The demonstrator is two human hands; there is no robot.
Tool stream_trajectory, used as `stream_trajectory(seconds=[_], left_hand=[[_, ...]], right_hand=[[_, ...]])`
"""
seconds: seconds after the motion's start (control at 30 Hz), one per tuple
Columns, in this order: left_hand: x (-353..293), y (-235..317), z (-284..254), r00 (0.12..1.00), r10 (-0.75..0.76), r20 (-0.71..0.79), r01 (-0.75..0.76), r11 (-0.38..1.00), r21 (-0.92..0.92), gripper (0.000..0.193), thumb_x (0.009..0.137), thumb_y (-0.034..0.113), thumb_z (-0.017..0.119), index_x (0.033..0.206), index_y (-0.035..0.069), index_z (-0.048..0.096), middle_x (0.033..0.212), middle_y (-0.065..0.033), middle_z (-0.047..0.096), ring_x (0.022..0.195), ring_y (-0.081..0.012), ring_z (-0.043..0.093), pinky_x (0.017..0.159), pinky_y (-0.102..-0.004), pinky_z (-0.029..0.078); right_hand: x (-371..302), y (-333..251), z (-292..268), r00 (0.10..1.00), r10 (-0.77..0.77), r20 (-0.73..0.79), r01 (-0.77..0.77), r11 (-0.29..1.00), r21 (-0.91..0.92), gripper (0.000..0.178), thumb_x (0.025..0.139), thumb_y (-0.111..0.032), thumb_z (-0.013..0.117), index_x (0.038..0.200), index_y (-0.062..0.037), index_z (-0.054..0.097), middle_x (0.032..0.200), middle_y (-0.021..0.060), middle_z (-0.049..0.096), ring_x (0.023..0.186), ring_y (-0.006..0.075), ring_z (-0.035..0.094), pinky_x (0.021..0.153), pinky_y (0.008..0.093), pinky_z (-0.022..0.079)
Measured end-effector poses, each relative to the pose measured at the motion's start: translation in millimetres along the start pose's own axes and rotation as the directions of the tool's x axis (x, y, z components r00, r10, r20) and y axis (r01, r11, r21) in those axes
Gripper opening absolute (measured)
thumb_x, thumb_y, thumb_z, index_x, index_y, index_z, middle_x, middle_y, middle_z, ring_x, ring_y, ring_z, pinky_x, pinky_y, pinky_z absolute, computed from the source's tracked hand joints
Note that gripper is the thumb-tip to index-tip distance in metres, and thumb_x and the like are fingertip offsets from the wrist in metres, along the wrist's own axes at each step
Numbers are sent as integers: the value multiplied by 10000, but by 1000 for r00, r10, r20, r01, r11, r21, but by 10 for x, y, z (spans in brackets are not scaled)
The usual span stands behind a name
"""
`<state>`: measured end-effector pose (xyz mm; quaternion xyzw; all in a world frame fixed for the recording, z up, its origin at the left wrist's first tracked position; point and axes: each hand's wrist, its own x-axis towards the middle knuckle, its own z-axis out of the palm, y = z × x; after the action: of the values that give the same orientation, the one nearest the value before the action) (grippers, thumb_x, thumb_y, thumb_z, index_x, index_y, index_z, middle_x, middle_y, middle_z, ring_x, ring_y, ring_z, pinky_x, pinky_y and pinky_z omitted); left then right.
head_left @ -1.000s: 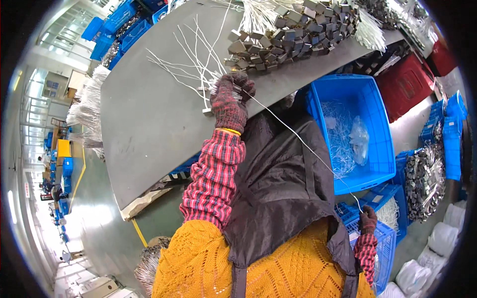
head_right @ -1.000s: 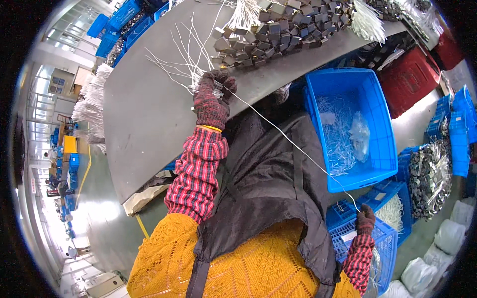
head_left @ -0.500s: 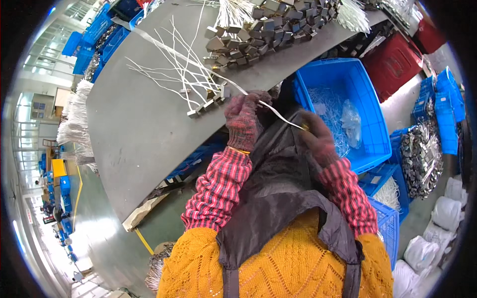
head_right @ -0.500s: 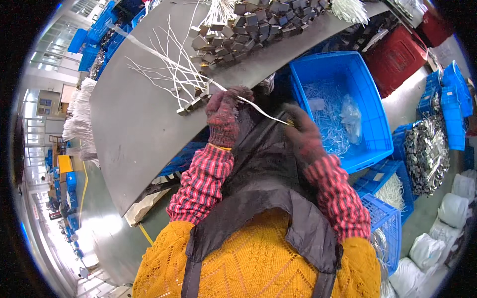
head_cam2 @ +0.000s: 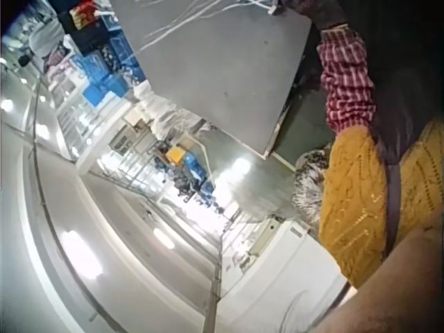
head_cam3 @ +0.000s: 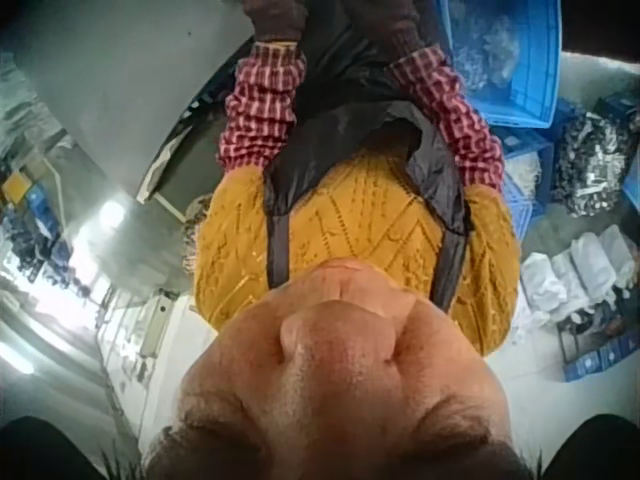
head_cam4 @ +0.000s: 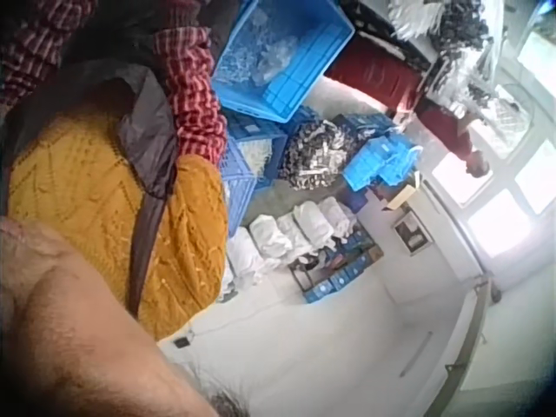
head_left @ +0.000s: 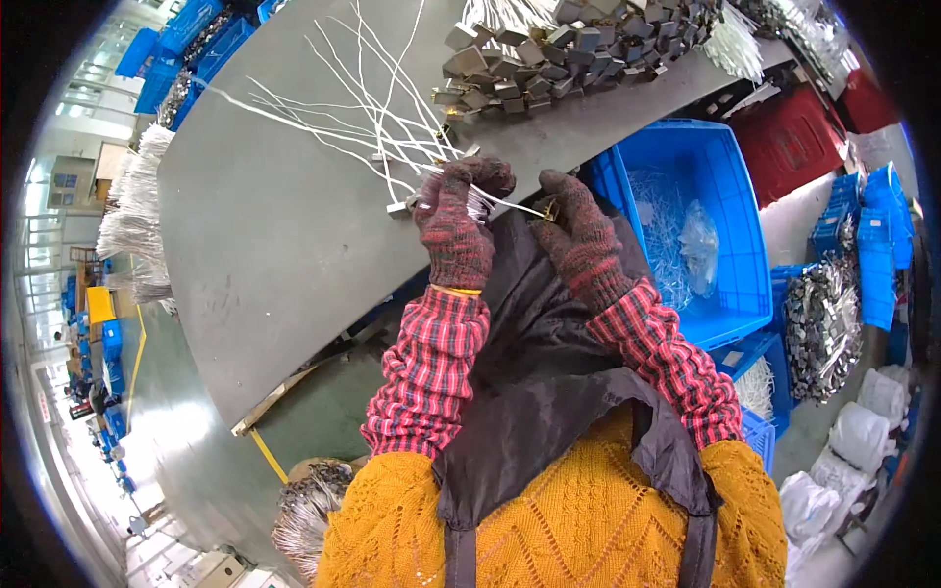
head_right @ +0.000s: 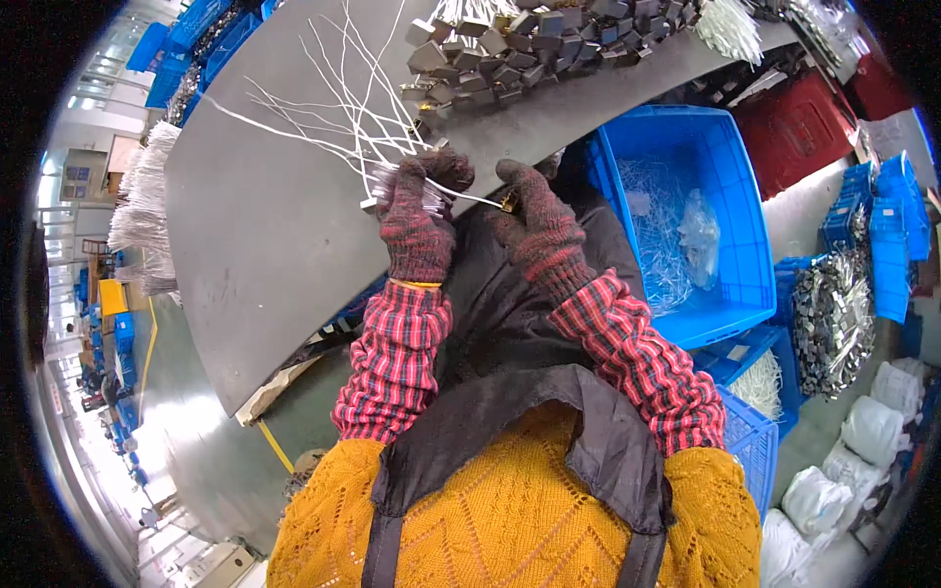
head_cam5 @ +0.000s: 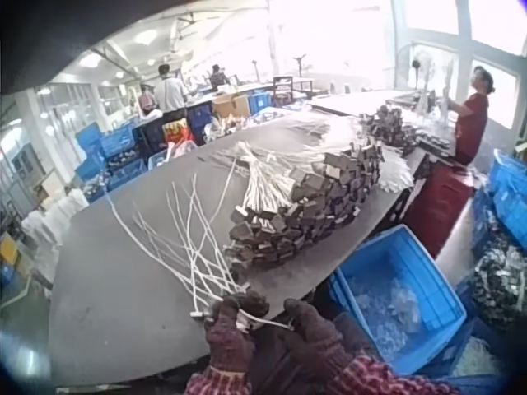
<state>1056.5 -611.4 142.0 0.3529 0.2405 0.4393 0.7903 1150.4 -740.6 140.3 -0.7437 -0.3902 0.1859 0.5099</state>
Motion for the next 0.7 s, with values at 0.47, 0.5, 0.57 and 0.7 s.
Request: stream_trajectory(seconds=[0.47, 0.5, 0.57, 0.7], left_hand=[[643, 301, -654, 940, 311, 137, -247, 350, 903, 198, 943, 188, 560, 986, 40, 685, 841, -104, 681, 816, -252, 660, 733, -370, 520], [747, 343, -784, 712, 362, 602, -446, -429, 786, 277, 996, 260, 531, 951, 52, 707, 733, -88, 672, 735, -180, 656, 691, -329, 515], [825, 528, -754, 934, 355, 27, -57, 74, 996, 233, 981, 274, 562, 968, 68, 670, 725, -82, 669, 665, -177, 667, 587, -321, 533], [897, 938, -743, 923, 206, -324, 178, 518, 837, 256, 961, 289, 594, 972, 37, 631, 702, -102, 663, 576, -204, 664, 471, -329, 536]], right_hand=[[777, -287, 650, 997, -9, 78, 4, 998, 56, 499, 864, -74, 694, 1313, -43, 479, 1173, 134, 620, 1018, 234, 632, 853, 382, 516], [826, -414, 607, 988, -80, 135, 96, 989, -114, 491, 877, -104, 685, 1319, -54, 477, 1208, 156, 618, 1068, 268, 634, 884, 410, 509], [1117, -487, 470, 984, -24, 178, 57, 982, -182, 472, 884, -138, 674, 1320, -85, 502, 1255, 196, 597, 1139, 317, 614, 904, 433, 507], [1875, -490, -18, 878, -406, -255, 268, 856, -442, 400, 872, -189, 652, 1260, -112, 591, 1140, 192, 654, 1072, 355, 638, 907, 428, 513]])
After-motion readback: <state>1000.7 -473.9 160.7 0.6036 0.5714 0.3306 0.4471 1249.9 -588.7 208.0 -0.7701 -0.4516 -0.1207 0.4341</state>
